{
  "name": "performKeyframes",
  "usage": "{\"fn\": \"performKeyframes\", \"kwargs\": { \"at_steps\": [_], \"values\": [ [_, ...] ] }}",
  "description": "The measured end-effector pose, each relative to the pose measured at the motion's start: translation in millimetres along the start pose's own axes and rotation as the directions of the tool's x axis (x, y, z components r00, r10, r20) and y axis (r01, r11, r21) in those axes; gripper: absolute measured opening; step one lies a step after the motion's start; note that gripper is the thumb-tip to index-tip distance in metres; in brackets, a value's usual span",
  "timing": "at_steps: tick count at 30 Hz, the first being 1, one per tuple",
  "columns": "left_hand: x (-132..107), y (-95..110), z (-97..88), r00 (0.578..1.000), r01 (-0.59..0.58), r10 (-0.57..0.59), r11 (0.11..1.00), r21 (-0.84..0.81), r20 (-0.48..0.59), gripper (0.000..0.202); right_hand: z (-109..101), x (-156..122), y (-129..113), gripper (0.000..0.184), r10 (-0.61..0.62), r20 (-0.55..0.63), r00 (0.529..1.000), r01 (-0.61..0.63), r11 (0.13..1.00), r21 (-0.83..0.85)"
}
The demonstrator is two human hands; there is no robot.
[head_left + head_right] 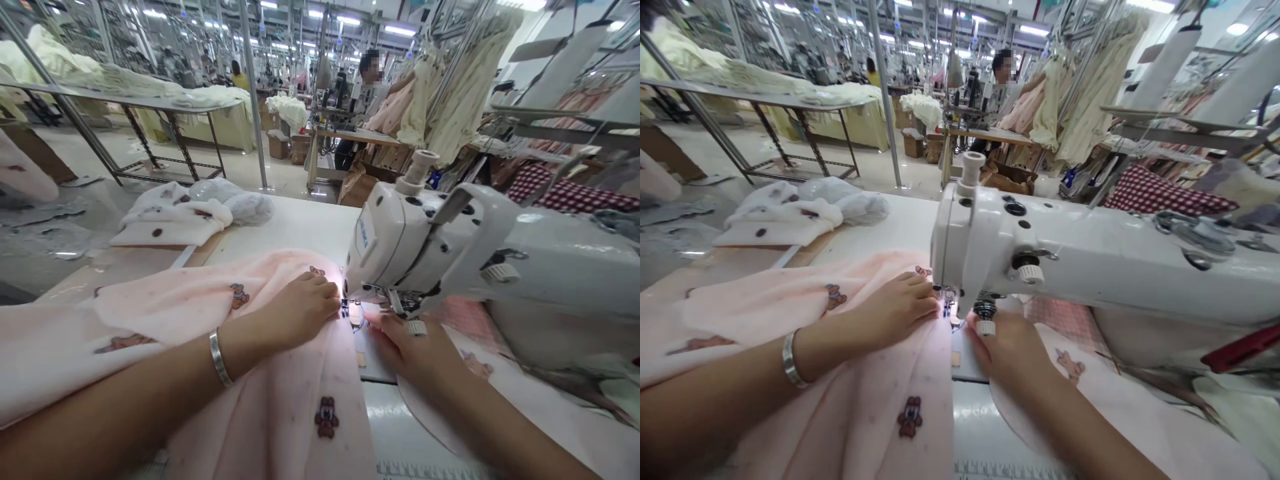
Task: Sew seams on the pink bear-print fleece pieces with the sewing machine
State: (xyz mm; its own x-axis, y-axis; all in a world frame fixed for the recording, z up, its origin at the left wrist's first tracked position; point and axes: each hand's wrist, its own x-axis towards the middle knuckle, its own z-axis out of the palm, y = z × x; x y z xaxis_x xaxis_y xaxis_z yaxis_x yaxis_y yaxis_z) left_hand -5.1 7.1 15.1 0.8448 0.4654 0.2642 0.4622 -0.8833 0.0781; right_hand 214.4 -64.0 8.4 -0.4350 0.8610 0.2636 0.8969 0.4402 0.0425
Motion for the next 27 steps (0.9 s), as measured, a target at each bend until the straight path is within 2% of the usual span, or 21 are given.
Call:
{"fn": "performKeyframes", "kwargs": {
  "at_steps": [3, 6, 9, 14, 16, 18, 22, 24, 27],
  "values": [
    [-3, 11, 0.1, 0.982, 0.189, -0.190, 0.981, -0.043, -0.009, 0.009, -2, -7, -18, 0.027, -0.090, -0.020, 0.996, 0.092, 0.992, 0.091],
    [-9, 19, 2.9, 0.961, 0.274, -0.276, 0.959, -0.077, -0.012, 0.015, 3, -11, -34, 0.022, -0.142, -0.026, 0.990, 0.144, 0.977, 0.158],
    [-8, 14, 5.2, 0.965, 0.258, -0.261, 0.963, -0.080, -0.027, 0.018, 7, -6, -30, 0.023, -0.146, -0.084, 0.986, 0.155, 0.981, 0.114],
    [25, -24, 1.9, 0.992, 0.122, -0.125, 0.991, -0.056, -0.037, 0.014, 2, 6, 9, 0.024, -0.039, -0.176, 0.984, 0.041, 0.999, 0.005],
    [38, -36, 1.0, 0.992, 0.114, -0.116, 0.992, -0.045, -0.047, 0.013, -2, 6, 14, 0.025, -0.051, -0.174, 0.983, 0.051, 0.999, -0.005],
    [44, -38, 1.5, 0.985, 0.156, -0.158, 0.987, -0.031, -0.075, 0.016, -5, 2, 8, 0.022, -0.109, -0.167, 0.980, 0.113, 0.994, 0.011],
    [33, -20, 5.3, 0.943, 0.306, -0.306, 0.952, -0.024, -0.133, 0.015, -4, -3, -22, 0.020, -0.295, -0.168, 0.941, 0.326, 0.923, 0.207],
    [23, -8, 8.7, 0.933, 0.333, -0.334, 0.942, -0.032, -0.135, 0.012, -2, -1, -36, 0.013, -0.323, -0.159, 0.933, 0.357, 0.886, 0.294],
    [9, 5, 16.1, 0.943, 0.308, -0.311, 0.950, -0.046, -0.118, 0.007, 0, 3, -47, 0.008, -0.344, -0.163, 0.925, 0.378, 0.876, 0.299]
  ]
}}
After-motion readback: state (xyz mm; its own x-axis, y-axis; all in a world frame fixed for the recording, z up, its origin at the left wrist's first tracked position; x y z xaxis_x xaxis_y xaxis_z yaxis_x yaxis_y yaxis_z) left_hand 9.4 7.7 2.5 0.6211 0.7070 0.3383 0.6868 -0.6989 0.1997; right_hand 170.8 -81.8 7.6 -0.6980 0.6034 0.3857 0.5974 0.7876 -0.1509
